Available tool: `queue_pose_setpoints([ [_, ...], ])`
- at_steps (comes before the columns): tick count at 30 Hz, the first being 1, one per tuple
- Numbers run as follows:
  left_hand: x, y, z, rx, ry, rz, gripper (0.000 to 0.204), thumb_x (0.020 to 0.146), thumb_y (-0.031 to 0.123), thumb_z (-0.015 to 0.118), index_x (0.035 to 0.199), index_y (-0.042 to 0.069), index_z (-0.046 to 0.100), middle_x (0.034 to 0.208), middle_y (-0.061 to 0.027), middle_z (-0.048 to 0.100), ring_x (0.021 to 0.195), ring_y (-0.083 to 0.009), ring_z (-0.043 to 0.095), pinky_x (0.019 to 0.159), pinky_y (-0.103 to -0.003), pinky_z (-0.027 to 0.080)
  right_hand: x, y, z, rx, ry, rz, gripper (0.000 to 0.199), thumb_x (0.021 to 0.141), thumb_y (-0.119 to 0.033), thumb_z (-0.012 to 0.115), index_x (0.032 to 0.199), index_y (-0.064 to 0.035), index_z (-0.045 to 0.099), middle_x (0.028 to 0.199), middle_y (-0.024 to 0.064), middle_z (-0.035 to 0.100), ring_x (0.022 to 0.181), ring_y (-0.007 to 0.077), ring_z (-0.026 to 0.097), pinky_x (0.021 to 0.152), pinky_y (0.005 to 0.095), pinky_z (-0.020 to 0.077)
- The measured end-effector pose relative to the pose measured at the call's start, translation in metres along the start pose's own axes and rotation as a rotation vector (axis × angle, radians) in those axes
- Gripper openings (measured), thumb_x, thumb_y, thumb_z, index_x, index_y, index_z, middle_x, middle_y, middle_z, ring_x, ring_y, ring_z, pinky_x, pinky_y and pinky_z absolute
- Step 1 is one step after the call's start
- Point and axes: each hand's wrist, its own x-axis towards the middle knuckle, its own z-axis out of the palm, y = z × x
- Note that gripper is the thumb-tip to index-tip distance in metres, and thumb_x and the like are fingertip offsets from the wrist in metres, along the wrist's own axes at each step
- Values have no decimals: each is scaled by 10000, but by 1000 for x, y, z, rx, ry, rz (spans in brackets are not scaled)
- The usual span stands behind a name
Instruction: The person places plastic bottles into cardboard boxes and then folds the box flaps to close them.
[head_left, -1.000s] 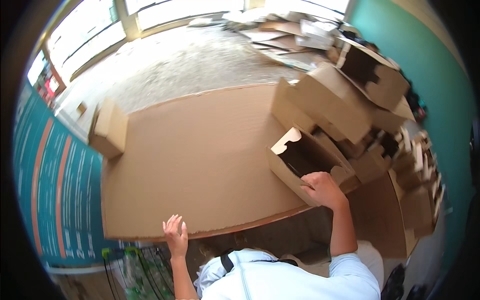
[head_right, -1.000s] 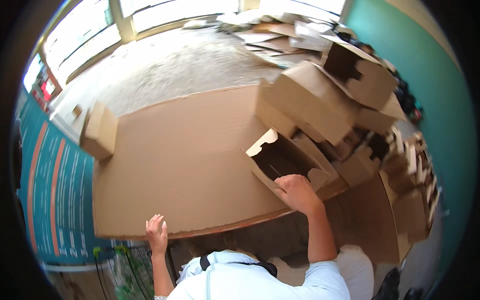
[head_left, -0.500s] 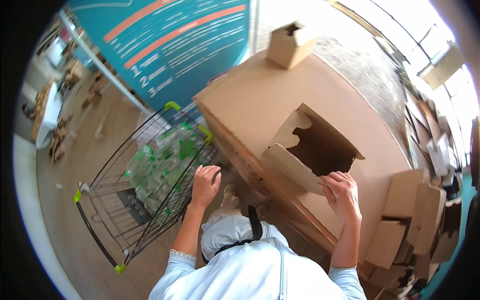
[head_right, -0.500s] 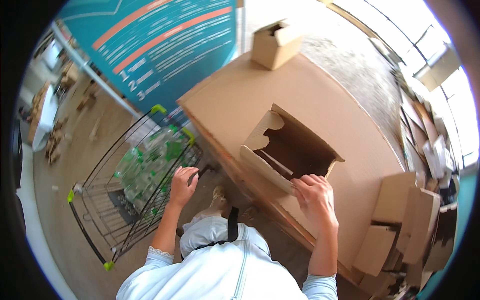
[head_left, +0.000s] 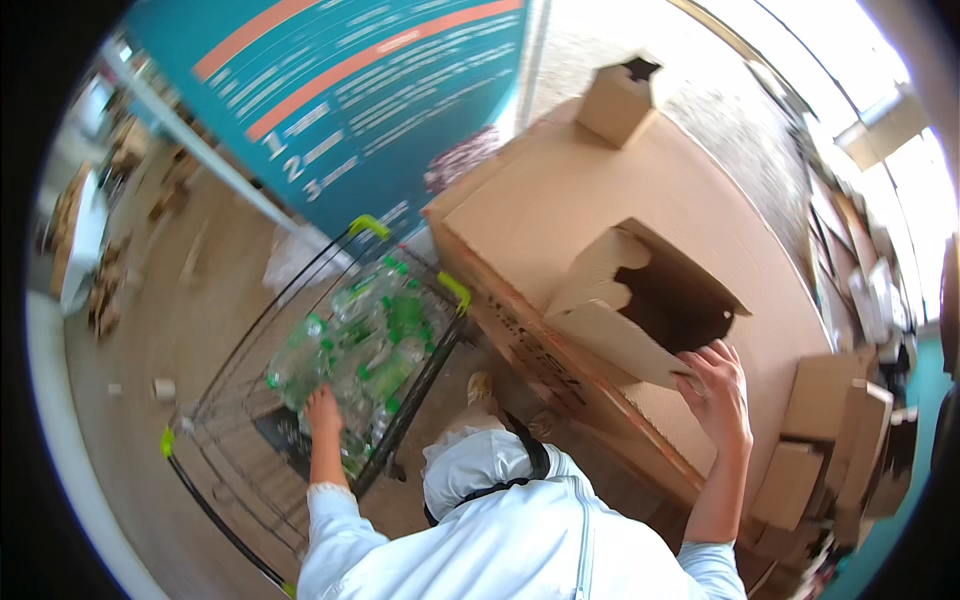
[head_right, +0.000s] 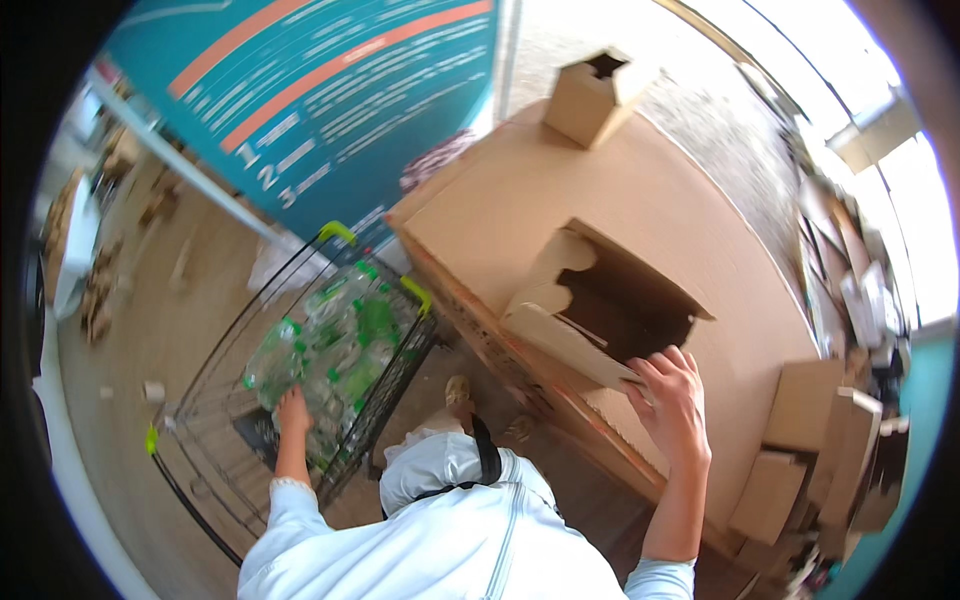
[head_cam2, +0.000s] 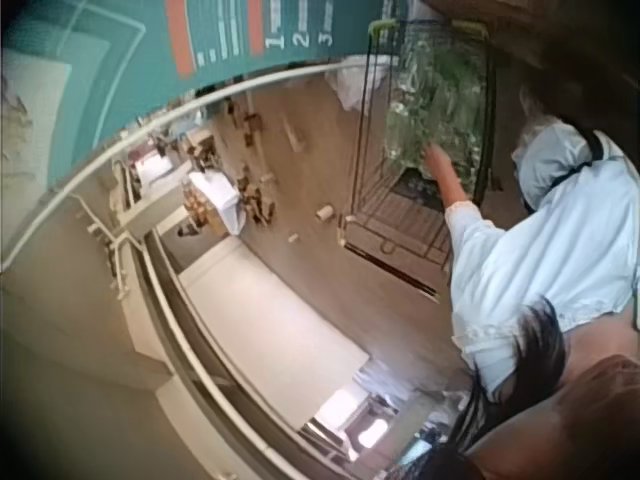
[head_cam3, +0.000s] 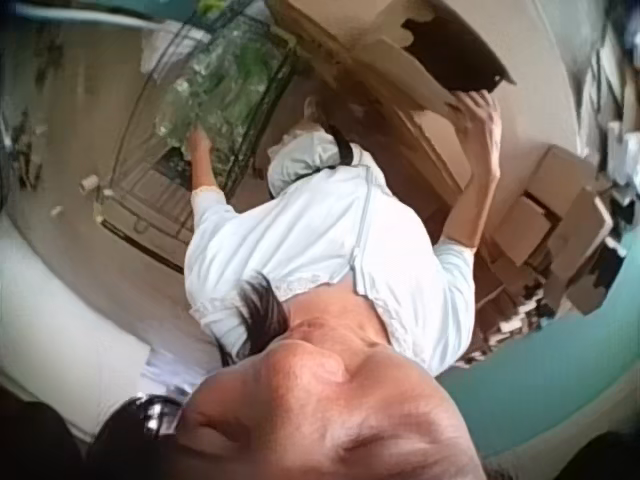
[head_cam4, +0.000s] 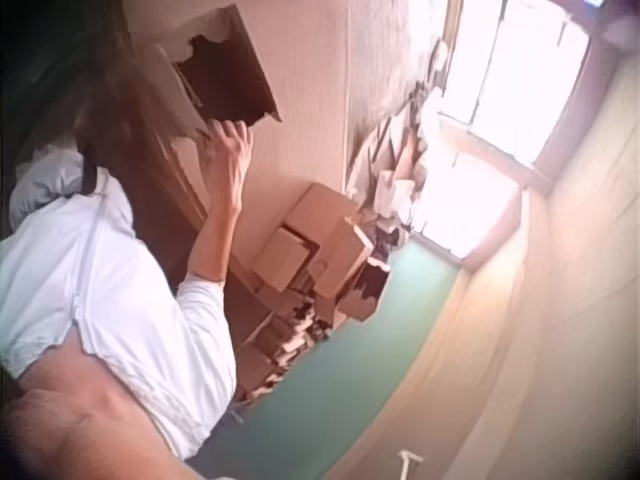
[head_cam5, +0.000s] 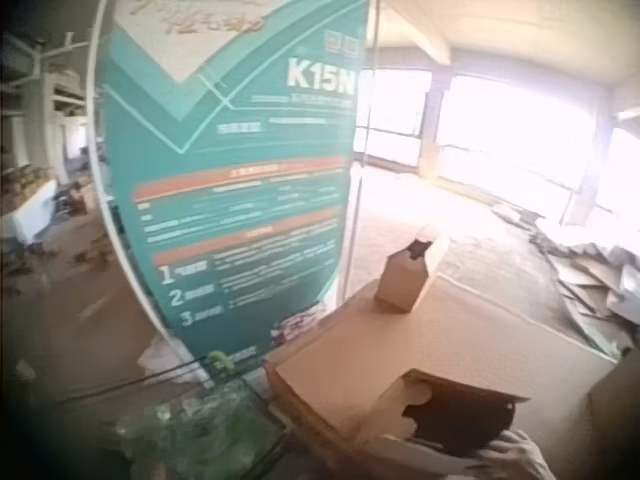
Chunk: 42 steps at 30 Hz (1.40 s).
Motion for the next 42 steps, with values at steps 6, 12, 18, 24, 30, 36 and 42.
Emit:
queue_pose_setpoints([
  [6, 13, 1, 5, -26, -44, -30, 900, 594, 204, 897, 1361, 59, 449, 1299, -175, 555, 1218, -357, 525, 1033, -464, 408, -4, -3, -16, -88, -13, 100, 292, 657, -130, 807, 911, -49, 689, 949, 90, 619, 1045, 280, 554, 1006, 419, 418],
  [12, 4, -14, -43, -345, 279, 61, 867, 604, 203, 886, 1345, 14, 478, 1287, -217, 570, 1194, -389, 549, 1003, -444, 447, -14, 5, -29, -122, -21, 205, 246, 685, -149, 801, 899, -75, 705, 1194, 99, 552, 1190, 278, 501, 1010, 420, 440],
  [18, -4, 56, -209, -1159, 520, 459, 731, 718, 159, 801, 1343, -23, 470, 1251, -198, 577, 1127, -309, 592, 952, -419, 454, -18, 22, -16, 46, -88, 265, 206, 756, -156, 769, 889, -24, 683, 1226, 118, 527, 1077, 276, 584, 879, 393, 526],
  [24, -112, 254, -376, -1759, 342, 1410, 798, 782, 271, 765, 1415, -2, 365, 1275, -203, 543, 1168, -356, 565, 1061, -506, 421, -19, 33, -1, 169, -34, 168, 179, 784, -122, 757, 834, 14, 651, 1156, 143, 531, 875, 295, 657, 798, 381, 557],
  [30, -193, 402, -409, -1042, -49, 1579, 669, 643, 205, 862, 1196, 15, 537, 1051, -112, 657, 950, -237, 652, 864, -368, 520, -37, 37, 6, 295, 156, 173, 166, 786, -118, 756, 797, -3, 636, 1125, 136, 528, 842, 300, 654, 746, 401, 557],
  [36, -176, 462, -379, 127, -142, 1462, 625, 602, 252, 867, 1093, -9, 582, 1012, -235, 671, 998, -376, 647, 858, -415, 534, -47, 45, 18, 416, 263, 152, 184, 755, -93, 796, 764, -37, 621, 1059, 99, 531, 829, 227, 637, 705, 356, 554],
  [42, -130, 534, -300, 1004, 1, 1373, 626, 674, 279, 811, 1222, 43, 624, 1202, -152, 655, 1140, -323, 604, 995, -398, 467, -45, 35, 25, 430, 234, -25, 168, 816, -104, 715, 756, -22, 580, 1077, 142, 491, 848, 271, 614, 682, 373, 542],
])
